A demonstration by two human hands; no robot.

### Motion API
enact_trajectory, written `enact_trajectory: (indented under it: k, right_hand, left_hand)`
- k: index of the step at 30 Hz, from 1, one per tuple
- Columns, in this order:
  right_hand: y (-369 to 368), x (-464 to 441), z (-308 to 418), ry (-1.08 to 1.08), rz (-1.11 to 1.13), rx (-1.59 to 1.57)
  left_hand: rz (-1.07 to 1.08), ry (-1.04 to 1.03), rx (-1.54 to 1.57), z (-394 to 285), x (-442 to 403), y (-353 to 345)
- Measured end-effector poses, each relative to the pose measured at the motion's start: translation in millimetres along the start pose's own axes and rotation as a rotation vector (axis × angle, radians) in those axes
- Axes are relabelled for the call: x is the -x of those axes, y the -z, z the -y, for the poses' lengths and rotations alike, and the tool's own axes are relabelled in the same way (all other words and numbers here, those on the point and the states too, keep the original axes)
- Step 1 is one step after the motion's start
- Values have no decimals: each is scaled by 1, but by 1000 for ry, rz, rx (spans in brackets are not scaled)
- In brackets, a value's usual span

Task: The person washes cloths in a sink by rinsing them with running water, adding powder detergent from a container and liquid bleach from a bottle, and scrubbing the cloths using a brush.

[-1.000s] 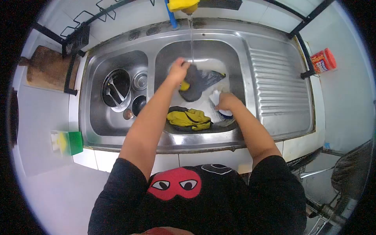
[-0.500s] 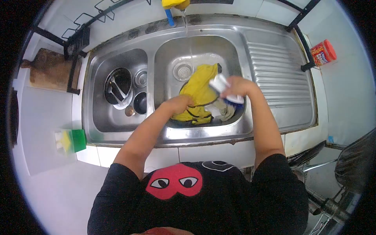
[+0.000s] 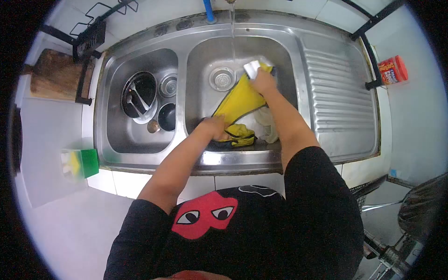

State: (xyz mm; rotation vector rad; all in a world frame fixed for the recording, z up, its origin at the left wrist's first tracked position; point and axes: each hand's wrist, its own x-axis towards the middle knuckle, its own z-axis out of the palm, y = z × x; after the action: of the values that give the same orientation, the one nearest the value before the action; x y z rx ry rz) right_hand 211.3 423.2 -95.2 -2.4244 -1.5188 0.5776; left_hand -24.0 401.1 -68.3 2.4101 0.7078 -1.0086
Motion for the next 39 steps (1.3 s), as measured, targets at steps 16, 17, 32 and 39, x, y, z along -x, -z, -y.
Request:
enact_trajectory:
  k: [16,17,32,39]
  right_hand:
    - [-32,25,20,278,27,-55]
    - [-50,37,17,403,-48,-36]
    - [-7,36,-17,-61,42,-6]
    - [11,48,-19,-184,-54,-121]
  left_hand:
    - [-65,53,68,0,-11,-5]
    - [-48,39,70,2,-10,-3]
    - [-747,403,593,35,-74,6]
    - [-802,207,1601,12,-71,55]
